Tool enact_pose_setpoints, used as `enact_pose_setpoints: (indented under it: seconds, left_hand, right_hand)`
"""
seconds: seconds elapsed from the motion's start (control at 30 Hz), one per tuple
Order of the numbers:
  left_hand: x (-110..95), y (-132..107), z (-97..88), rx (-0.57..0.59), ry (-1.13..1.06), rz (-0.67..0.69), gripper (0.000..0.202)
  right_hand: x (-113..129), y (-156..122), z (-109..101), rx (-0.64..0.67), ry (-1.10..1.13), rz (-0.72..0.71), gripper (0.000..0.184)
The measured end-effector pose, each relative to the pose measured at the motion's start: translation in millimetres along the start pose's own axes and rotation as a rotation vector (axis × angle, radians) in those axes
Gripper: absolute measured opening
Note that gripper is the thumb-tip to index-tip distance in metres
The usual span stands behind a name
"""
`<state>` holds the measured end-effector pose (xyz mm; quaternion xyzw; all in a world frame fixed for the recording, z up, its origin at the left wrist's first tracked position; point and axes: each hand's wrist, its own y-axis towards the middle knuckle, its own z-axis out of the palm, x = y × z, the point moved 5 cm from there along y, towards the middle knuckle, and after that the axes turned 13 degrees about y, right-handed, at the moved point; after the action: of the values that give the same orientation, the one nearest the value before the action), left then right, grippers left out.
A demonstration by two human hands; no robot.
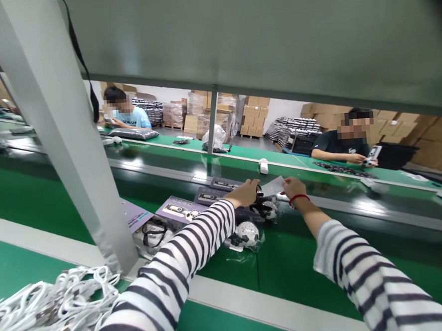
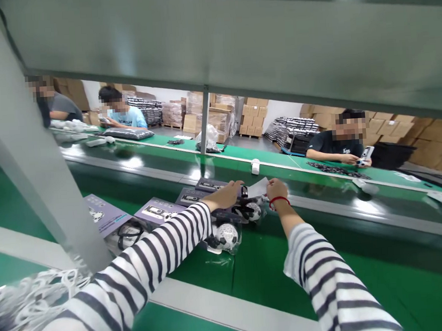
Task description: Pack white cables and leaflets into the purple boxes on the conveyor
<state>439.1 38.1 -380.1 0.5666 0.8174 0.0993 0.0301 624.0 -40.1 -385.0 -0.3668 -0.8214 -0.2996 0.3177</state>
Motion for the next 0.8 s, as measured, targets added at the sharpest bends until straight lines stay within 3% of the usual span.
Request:
enact_pose_setpoints:
  seconds: [0.1,0.17,0.3,0.4,0.53,0.67,0.8]
  left_hand:
    - [-25,-2,1.1,0.004,-0.061,0.159,0.065]
    - [-44,3,5.1,-0.008,-0.101,0.184,0.060]
    - [-68,15,16.2,0.001,-0.064,0.038,0.040]
    - [-69,17,19.0,0.033,0.000,-0.072,0.027]
    - [-69,19,17.3,0.131,0.038,-0.104,0.017]
    - [-84,22,8.8,0.182,0.075,-0.062,0.021]
    - [-97,14,-6.8,0.209,0.061,0.052,0.025]
  right_hand:
    - [-1,-1,21,0.019,-0.059,0.015,0.019]
    - [-4,-1,25,0.003,-0.100,0.034,0.022]
    - [-9,1,25,0.057,-0.161,0.026,0.026]
    - [-8,0,32,0.196,-0.177,-0.037,0.025]
    - [-3,-7,36,0.340,-0.194,-0.100,0.027]
    - [9,-12,15,0.321,-0.261,-0.135,0.030]
    - [29,-32,-35,0.342,-0.327,-0.199,0.026]
